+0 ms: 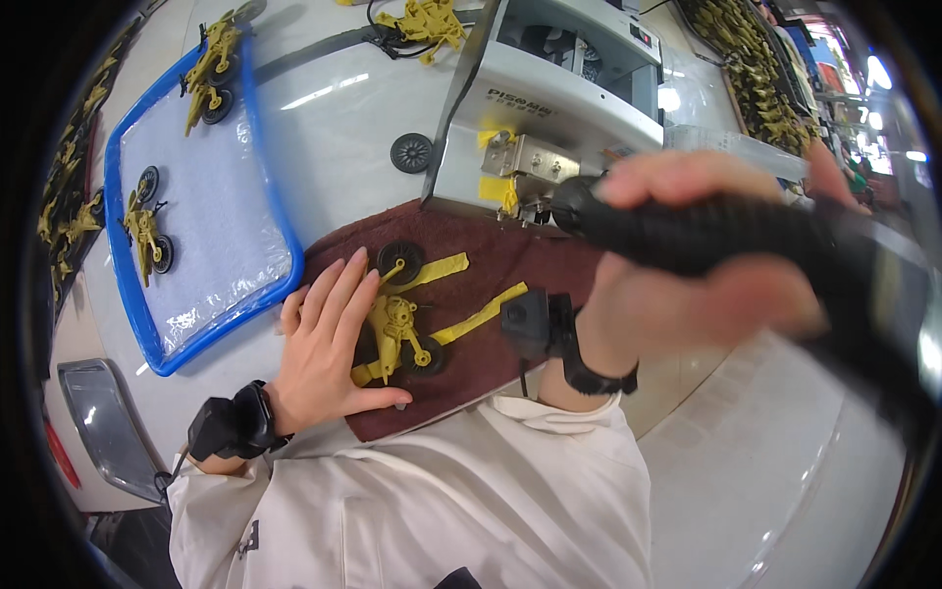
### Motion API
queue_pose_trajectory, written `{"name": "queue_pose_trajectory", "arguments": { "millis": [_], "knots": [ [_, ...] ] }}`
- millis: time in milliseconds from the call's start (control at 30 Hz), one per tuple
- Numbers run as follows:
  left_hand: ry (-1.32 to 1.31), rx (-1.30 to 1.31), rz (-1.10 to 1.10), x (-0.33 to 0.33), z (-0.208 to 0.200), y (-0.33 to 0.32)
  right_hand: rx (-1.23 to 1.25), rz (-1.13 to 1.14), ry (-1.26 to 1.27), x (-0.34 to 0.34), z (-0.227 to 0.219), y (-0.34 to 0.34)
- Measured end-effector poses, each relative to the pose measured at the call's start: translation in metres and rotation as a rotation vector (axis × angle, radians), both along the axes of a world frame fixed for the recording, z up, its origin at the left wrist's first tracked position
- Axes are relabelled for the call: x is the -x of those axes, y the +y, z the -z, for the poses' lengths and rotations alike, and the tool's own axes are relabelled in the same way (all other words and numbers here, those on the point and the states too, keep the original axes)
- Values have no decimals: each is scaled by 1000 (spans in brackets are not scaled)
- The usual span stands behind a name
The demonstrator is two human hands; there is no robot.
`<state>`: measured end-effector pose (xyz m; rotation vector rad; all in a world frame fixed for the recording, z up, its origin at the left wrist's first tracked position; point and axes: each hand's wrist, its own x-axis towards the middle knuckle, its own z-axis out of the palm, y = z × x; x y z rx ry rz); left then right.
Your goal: The recorder uses an electric screwdriver and a trimming/heat tool to assemble and finish small yellow toy motorcycles.
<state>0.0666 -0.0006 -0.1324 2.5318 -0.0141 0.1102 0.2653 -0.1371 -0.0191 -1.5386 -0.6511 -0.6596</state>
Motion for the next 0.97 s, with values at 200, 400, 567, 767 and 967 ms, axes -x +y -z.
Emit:
{"name": "queue_pose_trajectory", "arguments": {
  "millis": [200, 400, 567, 767, 967],
  "knots": [
    [-61, 128, 84, -2, -2, 16, 49, -41, 85, 18, -6, 15],
    [-96, 154, 83, 0, 10, 17, -192, -663, 105, 92, 20, -7],
    [-104, 174, 77, 2, 11, 18, -147, -701, 68, 99, 34, 15],
    [-82, 230, 37, 4, 13, 19, -154, -753, 96, 99, 52, 32],
    [-73, 229, 42, 0, 16, 19, -146, -769, 98, 98, 53, 37]
  ]
}}
